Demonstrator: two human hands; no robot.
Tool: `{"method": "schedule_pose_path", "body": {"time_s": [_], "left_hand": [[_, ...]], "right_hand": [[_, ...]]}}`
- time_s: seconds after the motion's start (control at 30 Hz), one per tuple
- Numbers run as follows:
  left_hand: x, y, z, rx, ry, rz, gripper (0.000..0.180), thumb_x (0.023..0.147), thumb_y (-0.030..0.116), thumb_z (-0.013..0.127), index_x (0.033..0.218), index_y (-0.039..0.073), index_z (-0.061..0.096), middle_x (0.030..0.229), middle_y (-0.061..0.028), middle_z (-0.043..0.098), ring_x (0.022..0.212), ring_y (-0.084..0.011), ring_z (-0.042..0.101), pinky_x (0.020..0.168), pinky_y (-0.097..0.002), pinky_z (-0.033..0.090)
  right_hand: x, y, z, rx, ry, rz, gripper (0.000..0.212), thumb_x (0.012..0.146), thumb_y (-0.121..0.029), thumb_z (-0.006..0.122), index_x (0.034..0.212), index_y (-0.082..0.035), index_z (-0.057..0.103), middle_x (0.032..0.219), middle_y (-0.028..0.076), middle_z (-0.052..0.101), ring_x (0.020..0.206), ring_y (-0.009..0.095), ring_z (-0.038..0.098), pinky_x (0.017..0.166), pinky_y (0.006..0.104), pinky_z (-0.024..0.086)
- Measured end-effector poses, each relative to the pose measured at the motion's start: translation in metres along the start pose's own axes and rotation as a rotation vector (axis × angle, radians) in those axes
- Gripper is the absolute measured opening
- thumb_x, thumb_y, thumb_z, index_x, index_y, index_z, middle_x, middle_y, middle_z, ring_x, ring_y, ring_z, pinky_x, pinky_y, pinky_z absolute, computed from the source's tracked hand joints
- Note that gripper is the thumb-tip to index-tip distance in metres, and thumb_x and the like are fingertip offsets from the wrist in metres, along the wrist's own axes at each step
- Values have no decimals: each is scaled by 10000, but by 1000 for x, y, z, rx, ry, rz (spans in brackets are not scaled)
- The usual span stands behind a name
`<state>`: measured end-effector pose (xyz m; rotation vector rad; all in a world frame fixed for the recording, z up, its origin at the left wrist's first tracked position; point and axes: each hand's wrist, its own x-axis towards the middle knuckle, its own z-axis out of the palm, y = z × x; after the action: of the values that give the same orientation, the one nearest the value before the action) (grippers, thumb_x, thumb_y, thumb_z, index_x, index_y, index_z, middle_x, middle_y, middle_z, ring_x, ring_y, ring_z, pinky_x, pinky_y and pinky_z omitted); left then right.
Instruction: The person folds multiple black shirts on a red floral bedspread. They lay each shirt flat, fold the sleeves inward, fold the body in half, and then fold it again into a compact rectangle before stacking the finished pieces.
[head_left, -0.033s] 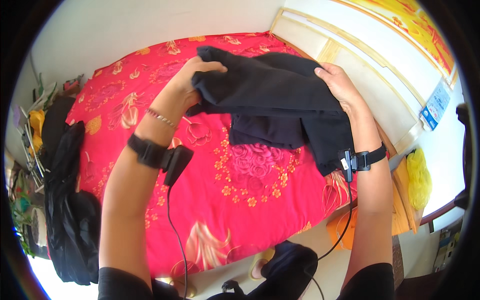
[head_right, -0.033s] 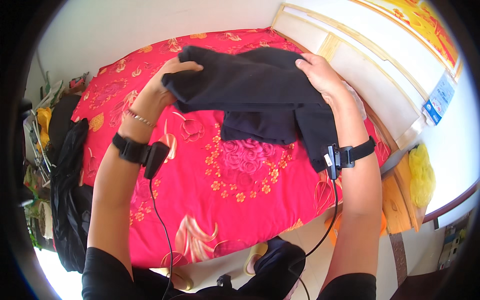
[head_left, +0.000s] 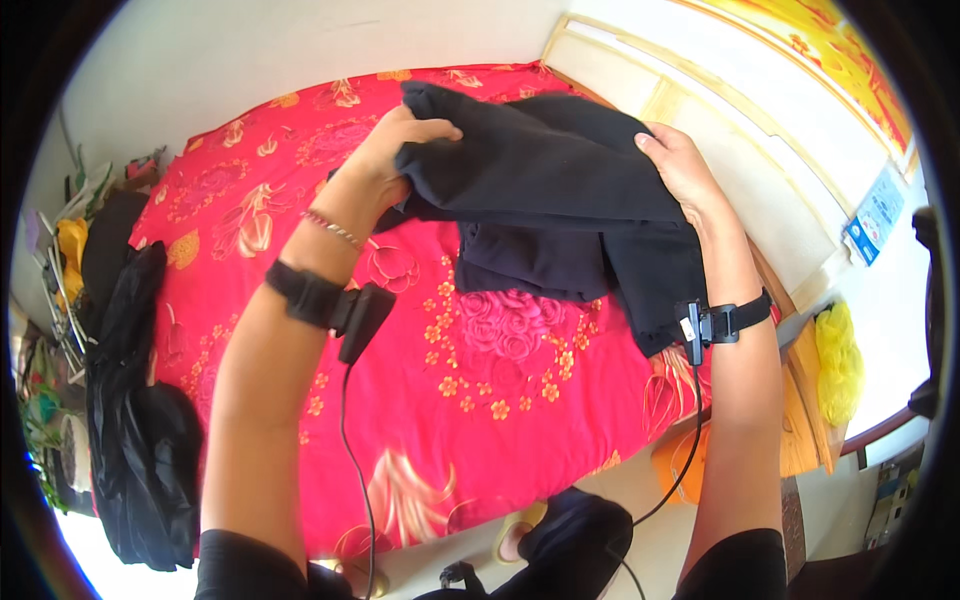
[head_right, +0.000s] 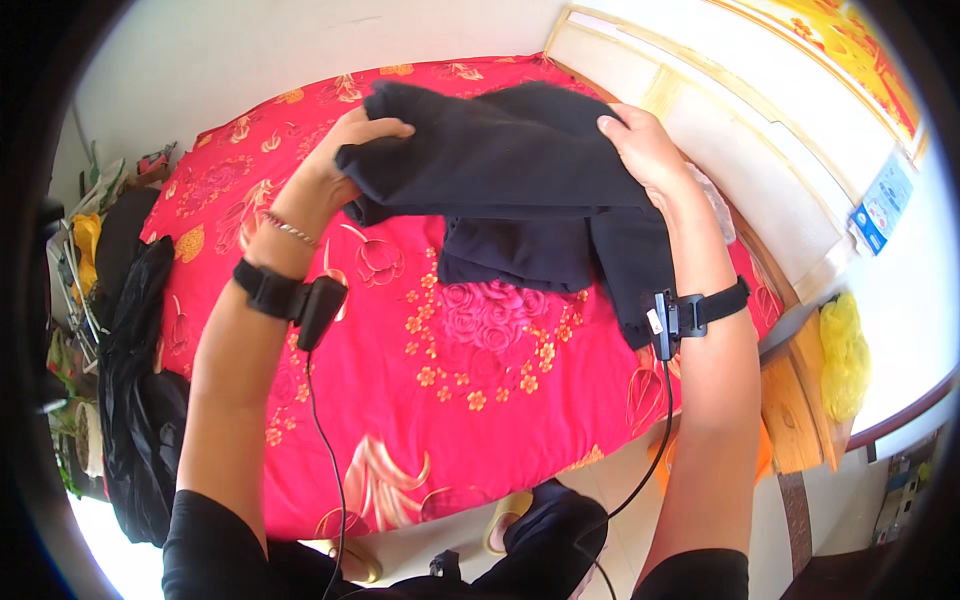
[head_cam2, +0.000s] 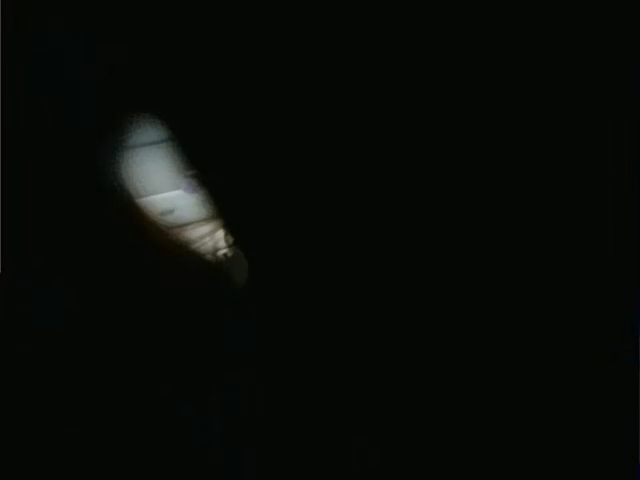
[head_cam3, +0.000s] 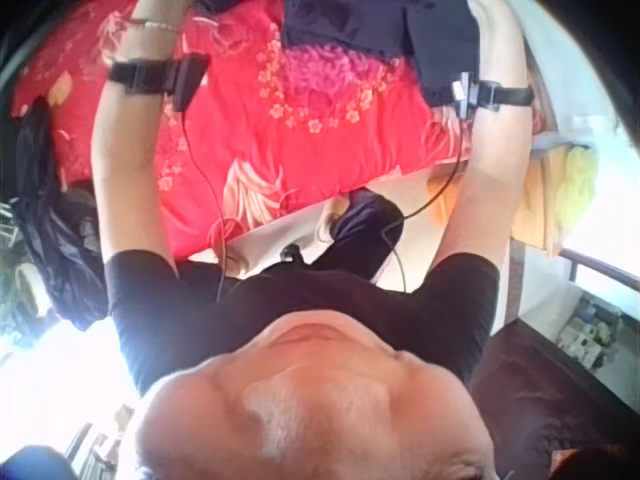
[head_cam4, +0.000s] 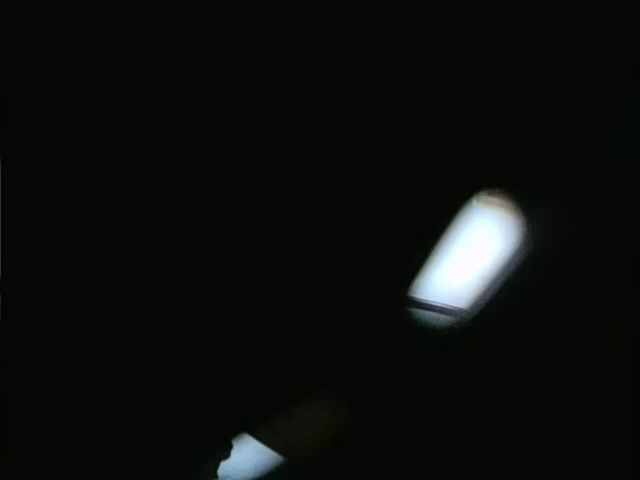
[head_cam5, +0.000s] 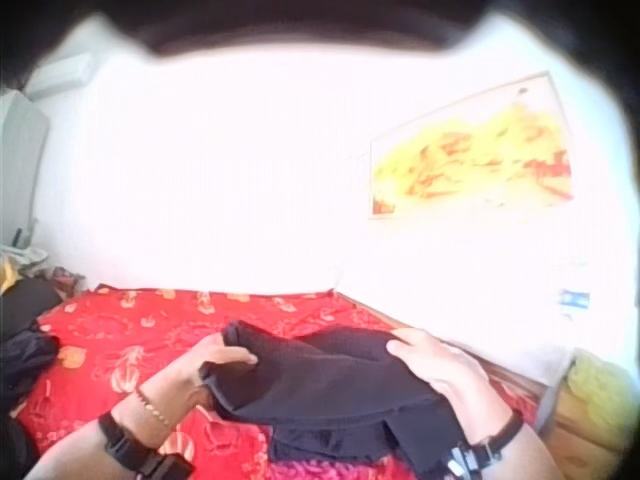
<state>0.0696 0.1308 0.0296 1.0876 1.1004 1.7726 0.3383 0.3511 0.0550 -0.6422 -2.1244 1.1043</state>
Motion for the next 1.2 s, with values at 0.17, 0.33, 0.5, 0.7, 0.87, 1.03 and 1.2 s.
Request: {"method": "schedule_pose_path", "body": {"time_s": [0.17, 0.33, 0.5, 0.7, 0.87, 1.03, 1.2], "left_hand": [[84, -111, -9, 51, 191, 9, 429, 901, 130, 703, 1268, -55, 582, 1099, -147, 709, 975, -259, 709, 843, -372, 594], [86, -232, -19, 244, 361, -488, 548, 825, 170, 756, 1320, 38, 562, 1170, -87, 666, 1082, -240, 635, 872, -369, 528], [84, -268, -42, 371, 357, -194, 644, 772, -27, 705, 1377, -27, 483, 1215, -150, 632, 1078, -229, 628, 849, -325, 544], [67, -272, -35, 378, 404, -181, 725, 792, 48, 703, 1477, 21, 468, 1217, -145, 650, 994, -196, 628, 840, -298, 510], [31, -249, -46, 260, 374, -436, 486, 935, 62, 546, 1420, 39, 537, 1090, -78, 663, 702, -134, 586, 620, -268, 486], [-63, -181, -56, 166, 184, -535, 394, 988, 134, 539, 1368, 28, 542, 1127, -89, 654, 853, -192, 651, 728, -306, 532], [-195, -150, -79, 135, 286, -493, 417, 996, 198, 573, 1372, 21, 537, 1200, -114, 653, 1039, -232, 640, 889, -374, 518]], "right_hand": [[33, 143, 10, 75, 216, -70, 350, 1013, -151, 578, 1295, 55, 601, 1178, 120, 689, 1044, 194, 650, 927, 328, 504], [5, 262, 63, -183, 168, 534, 434, 968, -214, 639, 1270, 92, 582, 1230, 219, 671, 1136, 321, 650, 974, 392, 491], [9, 282, 59, 95, 117, 338, 383, 945, -120, 662, 1270, 68, 585, 1198, 182, 681, 1123, 265, 652, 963, 372, 503], [5, 283, 64, -498, 82, 243, 578, 947, -252, 653, 1414, 27, 460, 1235, 329, 612, 1142, 405, 639, 959, 487, 514], [-38, 269, 76, -683, 19, 294, 646, 974, -280, 584, 1535, -86, 330, 1242, 308, 551, 1087, 463, 629, 942, 524, 518], [-100, 242, 37, -690, -365, 259, 653, 907, -284, 682, 1488, -114, 437, 1245, 247, 628, 1121, 380, 645, 951, 442, 527], [-173, 245, 9, -570, -70, 234, 395, 827, -198, 744, 1178, -27, 682, 1058, 166, 713, 1005, 328, 686, 863, 402, 545]]}}
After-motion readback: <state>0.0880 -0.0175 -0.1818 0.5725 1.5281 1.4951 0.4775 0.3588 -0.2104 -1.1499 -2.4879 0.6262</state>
